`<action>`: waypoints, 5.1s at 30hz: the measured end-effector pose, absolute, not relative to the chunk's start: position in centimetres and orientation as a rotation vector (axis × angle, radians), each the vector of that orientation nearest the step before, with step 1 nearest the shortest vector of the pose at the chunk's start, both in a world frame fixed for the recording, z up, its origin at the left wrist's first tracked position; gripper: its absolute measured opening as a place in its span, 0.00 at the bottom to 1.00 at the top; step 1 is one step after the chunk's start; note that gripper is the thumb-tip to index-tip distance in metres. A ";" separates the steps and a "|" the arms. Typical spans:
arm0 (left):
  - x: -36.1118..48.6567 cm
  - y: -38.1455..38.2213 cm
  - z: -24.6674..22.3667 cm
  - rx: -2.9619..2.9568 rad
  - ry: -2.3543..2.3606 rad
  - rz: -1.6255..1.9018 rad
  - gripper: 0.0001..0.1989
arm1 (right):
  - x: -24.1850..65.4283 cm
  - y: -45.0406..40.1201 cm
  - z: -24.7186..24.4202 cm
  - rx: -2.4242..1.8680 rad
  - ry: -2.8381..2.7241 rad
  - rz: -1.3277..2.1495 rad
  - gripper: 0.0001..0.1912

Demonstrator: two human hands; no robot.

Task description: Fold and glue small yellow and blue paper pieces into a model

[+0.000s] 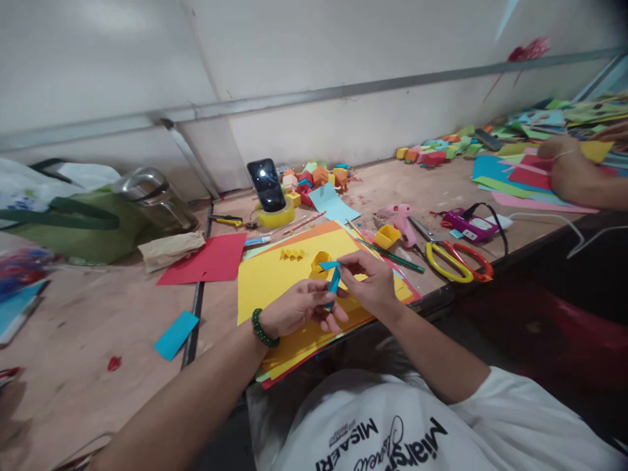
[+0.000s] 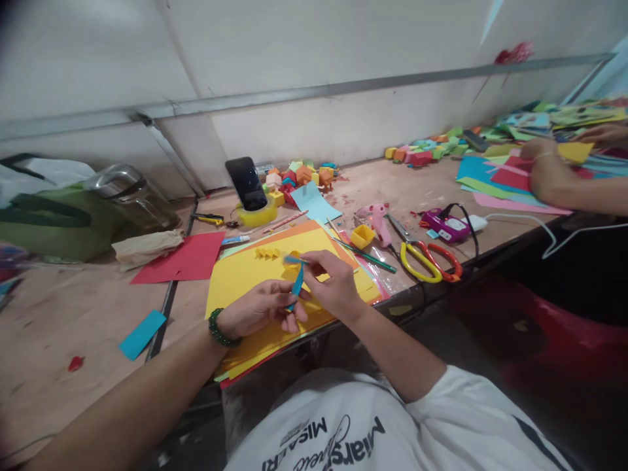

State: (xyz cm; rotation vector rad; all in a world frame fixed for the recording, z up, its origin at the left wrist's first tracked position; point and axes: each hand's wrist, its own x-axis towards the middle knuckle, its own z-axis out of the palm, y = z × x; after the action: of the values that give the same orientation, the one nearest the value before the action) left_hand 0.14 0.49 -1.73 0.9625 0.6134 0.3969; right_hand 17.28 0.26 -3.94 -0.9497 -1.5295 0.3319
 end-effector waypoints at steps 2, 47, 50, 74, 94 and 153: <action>0.1 0.4 -1.5 0.974 0.631 0.392 0.18 | 17.4 0.2 -3.9 -0.887 -1.605 0.253 0.12; -0.6 1.1 -0.8 0.998 0.657 0.472 0.21 | 17.3 0.6 -3.4 -0.958 -1.403 0.913 0.15; -0.6 1.0 -0.8 0.995 0.643 0.468 0.21 | 17.3 0.7 -3.0 -0.948 -1.323 1.058 0.14; 0.8 -1.0 -0.6 2.054 0.994 0.757 0.12 | 19.9 0.3 -2.0 -0.730 -1.614 1.071 0.18; 1.0 -1.0 -1.1 1.881 0.913 0.776 0.10 | 20.9 0.4 -1.9 -0.783 -1.737 0.543 0.10; 0.7 0.0 -0.4 1.449 0.935 0.877 0.21 | 27.2 -0.7 -3.7 -1.684 -1.923 -0.092 0.08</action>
State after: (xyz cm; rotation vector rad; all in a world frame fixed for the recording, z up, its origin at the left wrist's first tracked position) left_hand 0.73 0.05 -0.38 1.4486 0.9348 0.8774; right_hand 27.21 -0.66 -3.66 -1.6840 -1.9228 -0.0917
